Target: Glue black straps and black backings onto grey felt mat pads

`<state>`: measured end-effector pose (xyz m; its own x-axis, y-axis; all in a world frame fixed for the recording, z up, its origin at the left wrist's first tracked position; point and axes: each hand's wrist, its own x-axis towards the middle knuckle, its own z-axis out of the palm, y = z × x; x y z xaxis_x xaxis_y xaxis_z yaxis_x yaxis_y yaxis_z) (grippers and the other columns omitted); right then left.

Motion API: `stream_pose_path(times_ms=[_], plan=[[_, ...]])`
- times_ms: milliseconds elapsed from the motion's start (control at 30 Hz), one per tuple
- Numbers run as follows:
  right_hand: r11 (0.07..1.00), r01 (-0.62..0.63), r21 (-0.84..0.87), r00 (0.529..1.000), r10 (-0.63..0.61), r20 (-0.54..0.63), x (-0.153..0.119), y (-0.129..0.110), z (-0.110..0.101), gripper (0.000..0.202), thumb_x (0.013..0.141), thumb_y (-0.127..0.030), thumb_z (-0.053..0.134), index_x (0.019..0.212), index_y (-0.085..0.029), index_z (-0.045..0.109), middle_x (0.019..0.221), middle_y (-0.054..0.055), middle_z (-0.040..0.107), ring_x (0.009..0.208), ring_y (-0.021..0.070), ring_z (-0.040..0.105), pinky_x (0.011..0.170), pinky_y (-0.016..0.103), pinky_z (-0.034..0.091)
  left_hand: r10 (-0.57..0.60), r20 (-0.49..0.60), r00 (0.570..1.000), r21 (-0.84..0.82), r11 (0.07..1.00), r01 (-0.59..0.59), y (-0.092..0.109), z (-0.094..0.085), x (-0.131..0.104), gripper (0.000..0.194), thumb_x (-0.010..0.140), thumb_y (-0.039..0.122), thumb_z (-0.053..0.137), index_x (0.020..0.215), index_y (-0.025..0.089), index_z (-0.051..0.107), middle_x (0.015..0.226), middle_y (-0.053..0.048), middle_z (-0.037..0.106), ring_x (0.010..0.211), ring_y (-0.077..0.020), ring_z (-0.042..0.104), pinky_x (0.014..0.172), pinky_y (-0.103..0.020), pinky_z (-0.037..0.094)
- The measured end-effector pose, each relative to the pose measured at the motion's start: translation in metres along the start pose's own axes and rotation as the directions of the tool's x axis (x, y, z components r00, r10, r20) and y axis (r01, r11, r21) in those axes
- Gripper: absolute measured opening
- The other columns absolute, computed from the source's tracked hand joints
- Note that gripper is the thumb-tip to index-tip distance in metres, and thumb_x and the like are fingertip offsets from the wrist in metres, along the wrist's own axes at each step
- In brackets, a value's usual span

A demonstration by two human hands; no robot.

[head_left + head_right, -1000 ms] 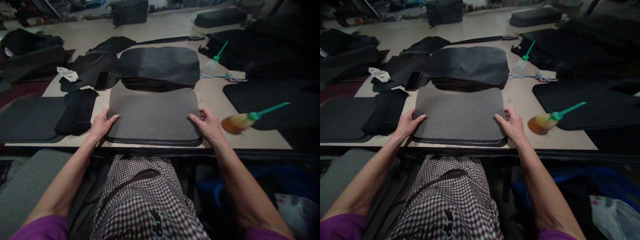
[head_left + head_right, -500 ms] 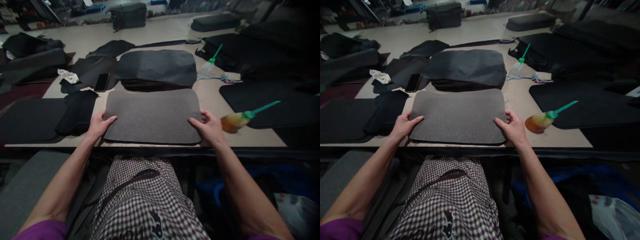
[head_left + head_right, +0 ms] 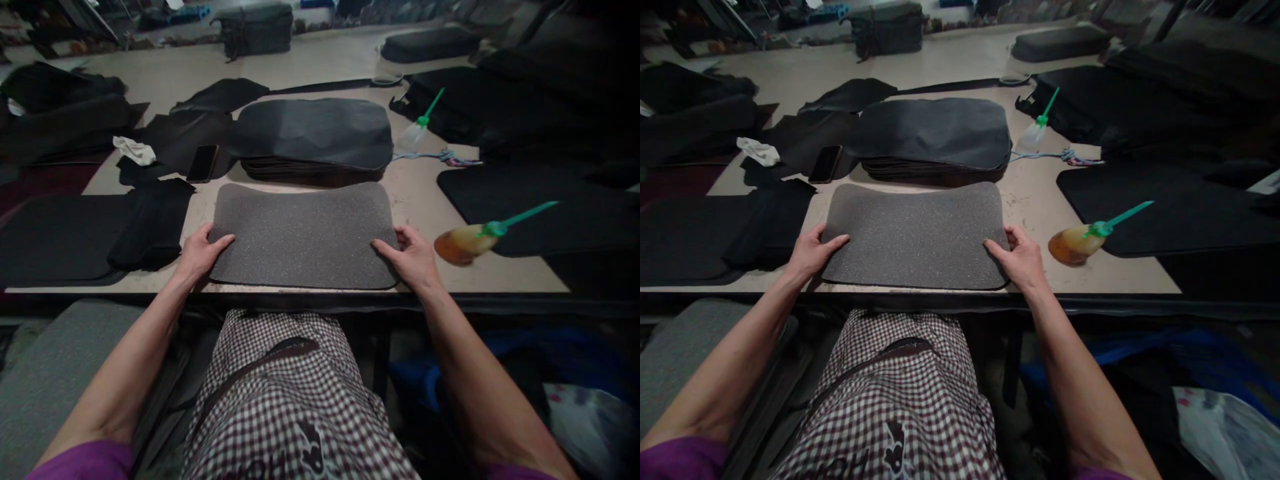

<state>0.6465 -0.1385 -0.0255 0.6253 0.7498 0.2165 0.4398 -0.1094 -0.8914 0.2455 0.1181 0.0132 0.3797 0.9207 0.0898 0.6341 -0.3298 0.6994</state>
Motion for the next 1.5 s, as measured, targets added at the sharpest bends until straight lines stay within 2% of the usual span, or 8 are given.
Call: stream_pose_path(times_ms=[300, 467, 900, 1167, 1367, 1500], plan=[[0.999, -0.008, -0.039, 1.000, 0.007, -0.014, -0.0003, -0.0083, -0.0002, 0.038, 0.075, -0.044, 0.081, 0.104, -0.023, 0.070, 0.099, 0.006, 0.076, 0.089, 0.0271, 0.073, 0.085, 0.040, 0.060, 0.004, 0.026, 1.000, -0.020, 1.000, -0.004, -0.0055, 0.0027, 0.0022, 0.052, 0.079, 0.061, 0.074, 0.113, 0.021, 0.072, 0.103, -0.006, 0.078, 0.092, -0.0270, 0.071, 0.081, -0.036, 0.056], [0.998, 0.004, -0.067, 1.000, -0.004, 0.000, -0.0007, -0.0042, 0.0005, 0.034, 0.078, -0.044, 0.077, 0.104, -0.023, 0.069, 0.100, 0.005, 0.076, 0.090, 0.0258, 0.072, 0.085, 0.038, 0.059, 0.015, 0.020, 1.000, -0.009, 1.000, -0.015, -0.0064, 0.0028, 0.0002, 0.052, 0.080, 0.061, 0.073, 0.113, 0.021, 0.072, 0.104, -0.006, 0.077, 0.093, -0.0267, 0.071, 0.083, -0.036, 0.056], [0.943, 0.059, -0.328, 0.997, -0.073, -0.031, -0.0029, -0.0029, 0.0048, 0.037, 0.079, -0.045, 0.070, 0.110, -0.024, 0.068, 0.102, 0.007, 0.076, 0.093, 0.0312, 0.072, 0.089, 0.045, 0.058, 0.031, 0.002, 1.000, 0.081, 0.996, -0.031, 0.0015, 0.0019, -0.0052, 0.045, 0.082, 0.058, 0.071, 0.106, 0.020, 0.072, 0.094, -0.005, 0.075, 0.086, -0.0259, 0.069, 0.085, -0.036, 0.055], [0.945, 0.054, -0.323, 0.997, -0.069, -0.035, -0.0032, -0.0046, 0.0055, 0.038, 0.077, -0.045, 0.069, 0.109, -0.024, 0.068, 0.104, 0.009, 0.076, 0.095, 0.0329, 0.072, 0.088, 0.047, 0.058, -0.015, 0.012, 1.000, -0.083, 0.996, 0.016, -0.0023, 0.0034, -0.0043, 0.054, 0.080, 0.058, 0.074, 0.116, 0.019, 0.072, 0.106, -0.007, 0.077, 0.094, -0.0265, 0.071, 0.089, -0.038, 0.056], [0.946, 0.070, -0.316, 0.996, -0.082, -0.027, -0.0039, -0.0046, 0.0057, 0.035, 0.079, -0.043, 0.069, 0.109, -0.024, 0.068, 0.103, 0.008, 0.076, 0.093, 0.0311, 0.072, 0.087, 0.044, 0.059, -0.016, 0.044, 0.999, -0.092, 0.996, 0.020, -0.0020, 0.0036, -0.0055, 0.053, 0.080, 0.057, 0.075, 0.117, 0.020, 0.072, 0.109, -0.007, 0.078, 0.097, -0.0271, 0.071, 0.088, -0.037, 0.056], [0.949, 0.074, -0.307, 0.996, -0.084, -0.021, -0.0051, -0.0060, 0.0056, 0.032, 0.081, -0.042, 0.068, 0.109, -0.026, 0.068, 0.103, 0.007, 0.075, 0.095, 0.0316, 0.072, 0.089, 0.046, 0.059, -0.020, 0.033, 0.999, -0.054, 0.998, 0.022, -0.0012, 0.0029, -0.0061, 0.051, 0.080, 0.056, 0.075, 0.114, 0.019, 0.073, 0.107, -0.007, 0.078, 0.096, -0.0277, 0.072, 0.088, -0.037, 0.056]])
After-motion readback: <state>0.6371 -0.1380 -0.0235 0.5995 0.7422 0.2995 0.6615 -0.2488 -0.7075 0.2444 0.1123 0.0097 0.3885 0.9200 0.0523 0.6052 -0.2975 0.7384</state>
